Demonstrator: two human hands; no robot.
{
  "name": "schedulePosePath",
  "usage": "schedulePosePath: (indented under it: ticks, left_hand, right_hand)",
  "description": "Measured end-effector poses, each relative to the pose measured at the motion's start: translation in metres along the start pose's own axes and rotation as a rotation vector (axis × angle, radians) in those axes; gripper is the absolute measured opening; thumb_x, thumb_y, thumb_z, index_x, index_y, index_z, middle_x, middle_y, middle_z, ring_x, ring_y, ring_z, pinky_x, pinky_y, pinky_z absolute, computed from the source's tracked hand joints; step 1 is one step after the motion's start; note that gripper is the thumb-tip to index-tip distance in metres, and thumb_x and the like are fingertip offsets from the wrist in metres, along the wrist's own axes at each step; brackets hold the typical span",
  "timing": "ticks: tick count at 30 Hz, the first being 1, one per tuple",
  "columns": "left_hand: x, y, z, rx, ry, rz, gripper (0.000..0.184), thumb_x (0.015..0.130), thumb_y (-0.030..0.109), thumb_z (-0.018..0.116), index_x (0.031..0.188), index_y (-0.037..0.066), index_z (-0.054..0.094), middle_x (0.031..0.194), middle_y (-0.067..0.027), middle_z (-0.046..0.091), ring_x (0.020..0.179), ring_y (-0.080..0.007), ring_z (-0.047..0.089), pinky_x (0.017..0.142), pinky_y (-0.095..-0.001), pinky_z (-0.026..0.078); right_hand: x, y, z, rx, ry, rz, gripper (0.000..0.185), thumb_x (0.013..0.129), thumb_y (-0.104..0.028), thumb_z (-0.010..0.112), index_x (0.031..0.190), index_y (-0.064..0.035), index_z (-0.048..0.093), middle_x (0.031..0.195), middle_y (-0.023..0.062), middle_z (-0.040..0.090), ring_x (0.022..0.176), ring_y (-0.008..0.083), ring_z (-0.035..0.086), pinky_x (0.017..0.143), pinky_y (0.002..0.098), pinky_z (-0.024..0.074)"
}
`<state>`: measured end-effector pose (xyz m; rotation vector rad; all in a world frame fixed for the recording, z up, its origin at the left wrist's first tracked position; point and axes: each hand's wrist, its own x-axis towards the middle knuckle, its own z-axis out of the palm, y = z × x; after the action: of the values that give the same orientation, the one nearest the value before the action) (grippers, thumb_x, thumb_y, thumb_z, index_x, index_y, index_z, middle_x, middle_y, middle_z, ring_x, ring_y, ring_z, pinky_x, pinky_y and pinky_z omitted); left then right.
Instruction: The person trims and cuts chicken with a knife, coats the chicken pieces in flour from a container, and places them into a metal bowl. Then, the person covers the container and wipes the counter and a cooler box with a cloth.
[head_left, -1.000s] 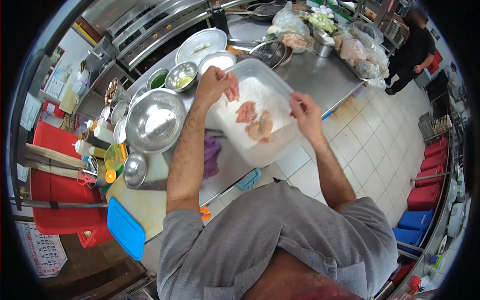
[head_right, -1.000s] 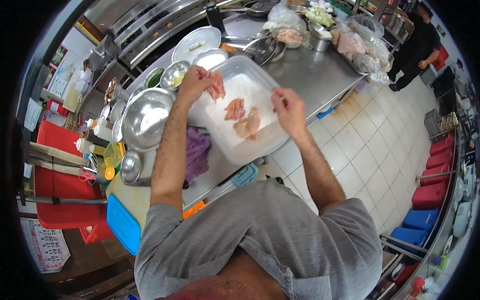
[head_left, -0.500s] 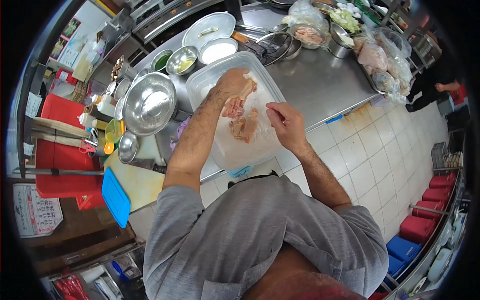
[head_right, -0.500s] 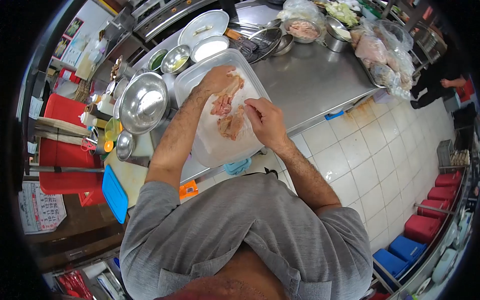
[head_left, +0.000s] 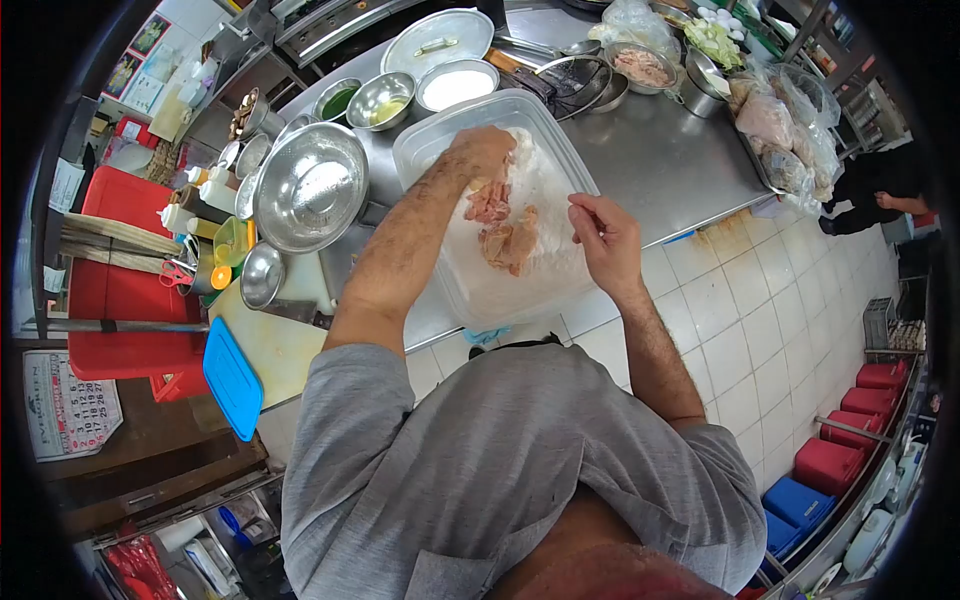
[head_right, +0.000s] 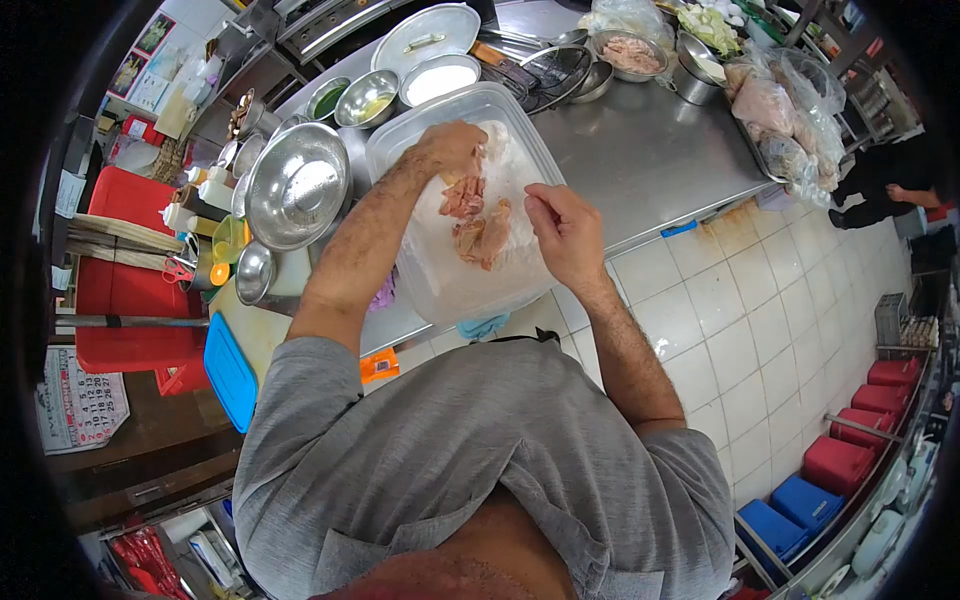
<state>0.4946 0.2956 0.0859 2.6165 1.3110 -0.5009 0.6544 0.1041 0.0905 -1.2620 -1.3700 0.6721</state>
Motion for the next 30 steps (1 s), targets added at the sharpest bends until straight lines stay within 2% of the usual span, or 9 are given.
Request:
schedulePosePath:
  ticks: [5,9,11,13,15,18,22,25,30]
  left_hand:
    - [-0.023,-0.023,-0.005,-0.339,0.373,0.134,0.027,0.074,0.007,0.06,0.101,0.008,0.058,0.102,-0.0113,0.06,0.098,-0.0275,0.057,0.08,-0.0379,0.047]
    - [-0.029,-0.04,0.019,-0.177,0.436,0.221,0.023,0.078,0.016,0.059,0.101,0.009,0.059,0.104,-0.0109,0.057,0.098,-0.0276,0.056,0.079,-0.0397,0.048]
    - [-0.032,-0.046,0.026,0.141,0.161,0.16,0.022,0.079,0.014,0.058,0.101,0.009,0.06,0.106,-0.0112,0.054,0.101,-0.0261,0.055,0.077,-0.0402,0.049]
    - [-0.053,-0.029,-0.002,0.183,0.067,0.061,0.029,0.076,0.005,0.058,0.104,0.01,0.058,0.102,-0.0112,0.057,0.1,-0.0268,0.055,0.08,-0.039,0.047]
    - [-0.056,-0.023,-0.017,0.181,-0.28,-0.037,0.035,0.074,0.007,0.06,0.108,0.012,0.057,0.108,-0.0098,0.057,0.101,-0.0273,0.054,0.082,-0.0393,0.046]
    - [-0.035,-0.039,0.003,0.016,0.028,0.068,0.048,0.071,0.006,0.062,0.117,0.014,0.052,0.116,-0.01,0.055,0.106,-0.0272,0.053,0.086,-0.0386,0.045]
    - [-0.015,-0.038,0.032,-0.015,0.071,0.097,0.062,0.069,0.002,0.062,0.127,0.019,0.046,0.119,-0.0109,0.054,0.11,-0.0271,0.052,0.088,-0.0377,0.044]
    - [-0.01,-0.024,0.024,0.124,-0.133,0.055,0.06,0.07,0.008,0.064,0.126,0.019,0.047,0.117,-0.0106,0.055,0.106,-0.0285,0.054,0.087,-0.0384,0.045]
    - [-0.036,-0.029,-0.003,-0.078,0.001,0.042,0.052,0.071,0.018,0.066,0.121,0.017,0.05,0.115,-0.0114,0.056,0.102,-0.0293,0.056,0.085,-0.0399,0.046]
  right_hand:
    - [-0.001,0.0,0.002,0.004,0.026,-0.009,0.013,0.083,-0.006,0.058,0.094,-0.0002,0.062,0.071,0.0068,0.058,0.057,0.011,0.054,0.053,0.0242,0.0427]
    - [-0.001,0.001,0.003,-0.019,0.037,0.0,0.013,0.084,-0.006,0.058,0.094,-0.0001,0.062,0.07,0.0066,0.058,0.057,0.0104,0.055,0.052,0.0238,0.0431]
    - [-0.001,0.001,0.003,-0.019,0.04,0.006,0.013,0.084,-0.006,0.058,0.094,0.0,0.062,0.07,0.0065,0.058,0.057,0.0103,0.055,0.052,0.0236,0.0433]
    - [-0.001,0.001,0.005,-0.015,0.041,0.015,0.013,0.084,-0.007,0.058,0.094,0.0,0.062,0.07,0.0063,0.058,0.057,0.0101,0.055,0.051,0.0234,0.0434]
    - [-0.001,0.0,0.005,-0.028,0.054,0.017,0.013,0.084,-0.007,0.058,0.094,0.0004,0.062,0.071,0.0063,0.058,0.056,0.0097,0.055,0.05,0.0231,0.0435]
    - [-0.001,-0.002,0.006,-0.038,0.058,0.021,0.013,0.084,-0.007,0.058,0.094,0.0008,0.062,0.071,0.0063,0.058,0.056,0.0095,0.055,0.05,0.0226,0.0436]
    - [0.001,0.002,0.006,-0.032,0.041,0.027,0.014,0.085,-0.008,0.057,0.094,0.0011,0.062,0.071,0.0063,0.058,0.055,0.0093,0.055,0.05,0.0224,0.044]
    - [-0.002,0.002,0.006,-0.031,0.03,0.045,0.016,0.087,-0.01,0.057,0.098,0.0014,0.061,0.07,0.0018,0.056,0.058,0.0069,0.052,0.052,0.0208,0.0436]
    - [-0.001,0.001,0.005,-0.037,0.041,0.037,0.014,0.085,-0.008,0.057,0.094,0.0014,0.062,0.072,0.006,0.059,0.055,0.0091,0.055,0.05,0.0226,0.044]
